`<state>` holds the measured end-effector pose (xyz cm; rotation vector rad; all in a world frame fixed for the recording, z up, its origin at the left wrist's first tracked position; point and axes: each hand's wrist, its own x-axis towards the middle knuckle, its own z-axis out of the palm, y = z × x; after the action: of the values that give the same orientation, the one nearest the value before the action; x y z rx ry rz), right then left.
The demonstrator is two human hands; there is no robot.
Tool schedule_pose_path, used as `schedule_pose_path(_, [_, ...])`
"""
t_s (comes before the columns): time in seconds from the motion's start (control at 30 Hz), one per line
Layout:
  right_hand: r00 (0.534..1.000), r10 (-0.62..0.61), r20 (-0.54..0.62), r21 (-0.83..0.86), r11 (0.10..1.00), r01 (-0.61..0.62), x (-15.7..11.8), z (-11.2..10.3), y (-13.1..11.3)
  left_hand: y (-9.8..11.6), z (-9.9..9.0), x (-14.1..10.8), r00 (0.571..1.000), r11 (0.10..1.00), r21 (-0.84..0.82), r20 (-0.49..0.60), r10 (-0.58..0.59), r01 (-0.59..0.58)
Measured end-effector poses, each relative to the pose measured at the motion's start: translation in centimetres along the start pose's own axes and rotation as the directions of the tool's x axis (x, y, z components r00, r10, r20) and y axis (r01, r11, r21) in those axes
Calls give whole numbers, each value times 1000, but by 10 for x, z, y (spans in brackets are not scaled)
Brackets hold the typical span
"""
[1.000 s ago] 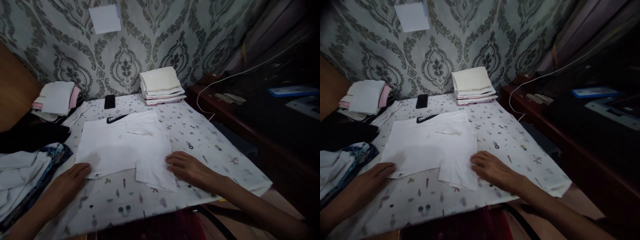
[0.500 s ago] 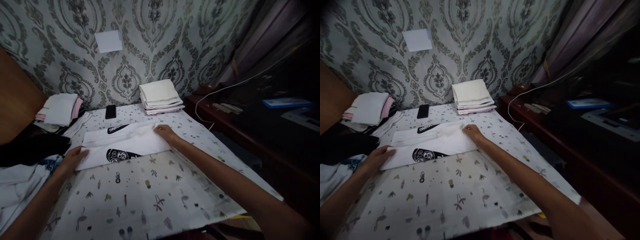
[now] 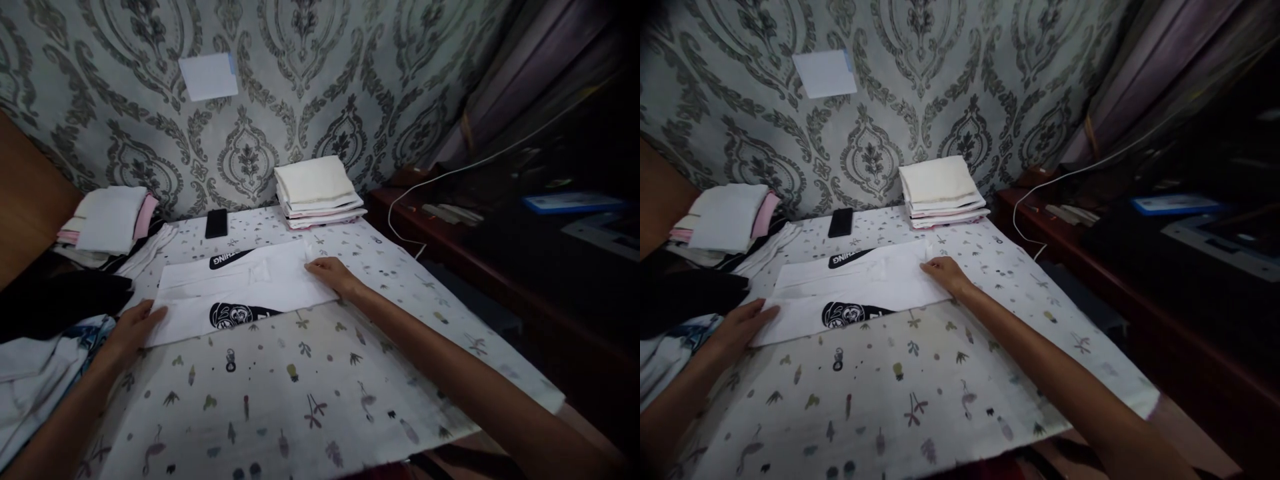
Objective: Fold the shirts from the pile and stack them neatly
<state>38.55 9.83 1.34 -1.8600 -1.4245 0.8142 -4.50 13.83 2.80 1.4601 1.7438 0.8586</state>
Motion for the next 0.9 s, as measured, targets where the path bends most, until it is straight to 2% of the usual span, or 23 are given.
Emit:
schedule_pose_path(0.1, [1000,3,8,-265,964,-1,7,-4,-13,2,2,3,999,1000,3,31,-15,14])
schedule_pose_path(0.2, [1000,19,-25,-355,934,-27,25,-3,-26,4,5,5,998,1000,2,66,3,-3])
schedule_pose_path(0.3, [997,52,-59,-417,906,-72,44,6,-34,4,8,7,998,998,38,51,43,-45])
schedule_pose_path(0.47, [997,36,-74,-465,883,-67,59,18,-36,4,8,9,992,980,163,69,105,-115])
schedule_pose_path(0.57, [995,-47,-90,-455,890,1,57,18,-33,5,7,8,990,977,159,28,138,-141])
schedule_pose_path(0.67, [980,-125,-154,-442,896,45,51,18,-29,6,8,9,989,979,137,7,149,-148])
schedule_pose_path(0.77, [973,-134,-189,-446,894,37,48,20,-24,3,10,16,987,963,214,25,161,-162])
schedule_pose_path(0.9, [976,-123,-178,-460,888,28,50,24,-18,-4,8,25,986,939,304,-1,167,-158])
